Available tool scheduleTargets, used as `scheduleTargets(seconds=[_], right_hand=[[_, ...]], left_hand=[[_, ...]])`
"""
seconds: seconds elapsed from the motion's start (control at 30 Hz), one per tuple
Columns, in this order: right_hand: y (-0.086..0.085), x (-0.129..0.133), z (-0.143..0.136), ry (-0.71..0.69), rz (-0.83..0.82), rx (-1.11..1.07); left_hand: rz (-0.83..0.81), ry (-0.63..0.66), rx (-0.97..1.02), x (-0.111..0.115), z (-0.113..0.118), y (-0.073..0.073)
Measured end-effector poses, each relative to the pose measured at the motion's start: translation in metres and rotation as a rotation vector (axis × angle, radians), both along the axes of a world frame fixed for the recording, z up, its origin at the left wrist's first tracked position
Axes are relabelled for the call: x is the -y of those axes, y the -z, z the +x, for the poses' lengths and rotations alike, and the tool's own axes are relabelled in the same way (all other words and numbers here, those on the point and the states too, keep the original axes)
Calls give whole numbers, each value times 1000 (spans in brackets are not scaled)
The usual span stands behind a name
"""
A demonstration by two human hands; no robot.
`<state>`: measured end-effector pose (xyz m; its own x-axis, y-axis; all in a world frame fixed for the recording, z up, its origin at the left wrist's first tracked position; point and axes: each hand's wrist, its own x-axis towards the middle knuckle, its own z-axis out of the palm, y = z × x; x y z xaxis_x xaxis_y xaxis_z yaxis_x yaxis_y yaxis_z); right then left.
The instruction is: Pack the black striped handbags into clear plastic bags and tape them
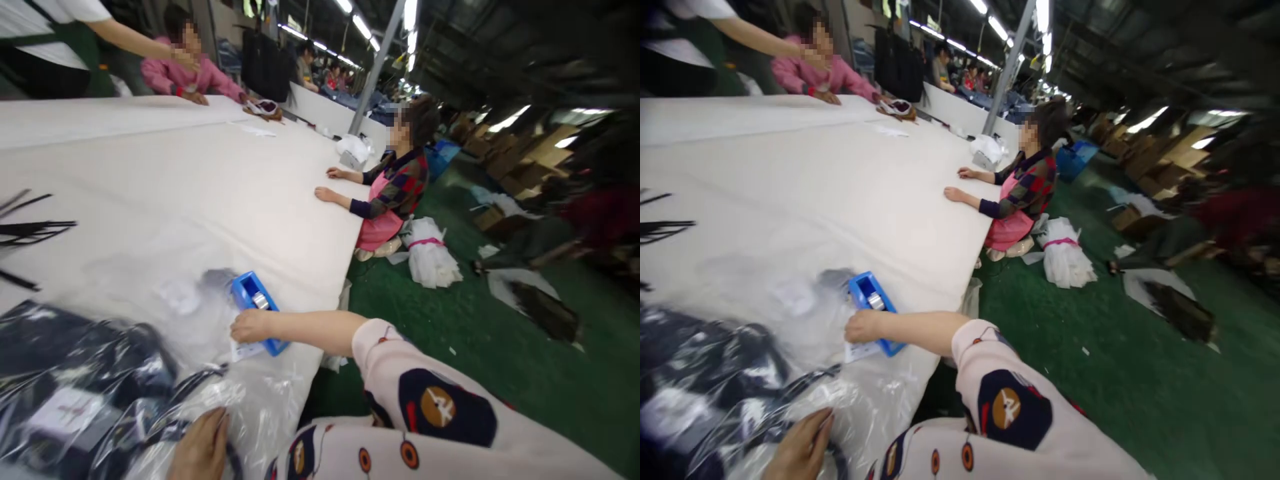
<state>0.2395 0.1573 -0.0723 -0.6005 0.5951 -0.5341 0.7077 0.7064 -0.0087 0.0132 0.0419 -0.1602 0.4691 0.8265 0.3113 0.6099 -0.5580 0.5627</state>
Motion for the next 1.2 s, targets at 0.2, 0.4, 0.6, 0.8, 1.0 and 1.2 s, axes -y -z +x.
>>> scheduleTargets(seconds=[0.2, 0.4, 0.6, 0.8, 1.0, 1.2], right_hand=[[11, 2, 8, -103, 7, -179], [18, -3, 14, -131, 7, -238], [18, -11, 13, -148, -6, -210], [17, -12, 7, -146, -22, -170], [13, -8, 10, -75, -10, -157], [-7, -24, -12, 60, 56, -220]], left_hand=[[-155, -53, -156, 14, 19, -48], [-263, -125, -215, 27, 16, -47], [-227, -121, -207, 21, 20, -42], [-181, 99, -355, -24, 62, -35], [-255, 140, -386, -37, 85, -23], [-308, 94, -353, -32, 95, -28]])
